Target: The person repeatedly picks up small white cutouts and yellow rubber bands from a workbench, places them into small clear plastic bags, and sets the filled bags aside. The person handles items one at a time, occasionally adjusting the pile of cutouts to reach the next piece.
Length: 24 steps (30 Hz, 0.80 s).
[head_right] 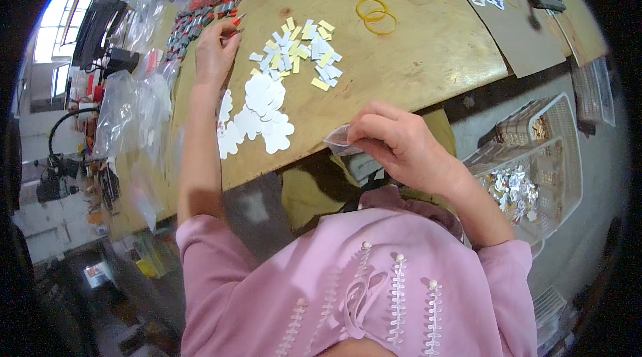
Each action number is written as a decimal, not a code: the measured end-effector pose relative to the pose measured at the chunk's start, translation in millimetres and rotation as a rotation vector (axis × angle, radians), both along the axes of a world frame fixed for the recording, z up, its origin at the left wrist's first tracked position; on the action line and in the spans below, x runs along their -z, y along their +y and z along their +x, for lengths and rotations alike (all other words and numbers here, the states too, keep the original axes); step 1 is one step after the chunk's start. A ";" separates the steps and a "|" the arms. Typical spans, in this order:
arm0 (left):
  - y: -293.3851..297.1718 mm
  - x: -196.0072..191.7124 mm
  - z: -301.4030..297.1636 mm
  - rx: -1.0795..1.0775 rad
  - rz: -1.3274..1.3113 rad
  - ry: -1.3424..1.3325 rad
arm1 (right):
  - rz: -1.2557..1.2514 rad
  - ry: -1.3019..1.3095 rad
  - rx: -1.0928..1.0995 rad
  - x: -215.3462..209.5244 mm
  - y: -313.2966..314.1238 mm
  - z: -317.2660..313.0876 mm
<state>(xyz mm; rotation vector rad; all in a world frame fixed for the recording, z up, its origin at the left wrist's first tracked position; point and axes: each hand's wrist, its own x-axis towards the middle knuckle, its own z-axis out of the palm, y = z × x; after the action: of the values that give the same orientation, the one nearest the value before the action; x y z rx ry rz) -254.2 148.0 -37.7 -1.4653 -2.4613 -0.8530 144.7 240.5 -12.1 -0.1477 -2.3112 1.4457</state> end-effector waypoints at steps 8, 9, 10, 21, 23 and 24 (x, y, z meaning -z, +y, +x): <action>-1.6 -37.0 58.8 0.031 -0.098 -0.387 | -0.002 0.035 0.010 -10.0 7.9 7.3; -9.1 -43.5 73.3 0.078 -0.002 -0.618 | 0.005 0.049 -0.001 -13.1 7.4 6.0; -13.7 -48.8 90.1 0.132 0.096 -0.858 | 0.017 0.055 -0.003 -14.3 7.6 5.5; -33.2 -71.8 228.9 0.544 0.113 -0.404 | -0.001 0.142 0.016 -18.2 -2.9 10.1; -22.4 -72.9 225.7 0.586 0.139 -0.345 | 0.001 0.136 0.032 -12.6 0.5 16.4; -13.1 -74.6 221.7 0.555 0.108 -0.362 | 0.007 0.126 0.040 -8.7 3.2 21.4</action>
<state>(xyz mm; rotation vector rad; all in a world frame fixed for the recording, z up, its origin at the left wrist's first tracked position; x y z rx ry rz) -32.5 134.9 36.9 -2.1565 -2.1907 -1.4361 166.1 243.7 -3.4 -0.0967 -2.1995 1.3860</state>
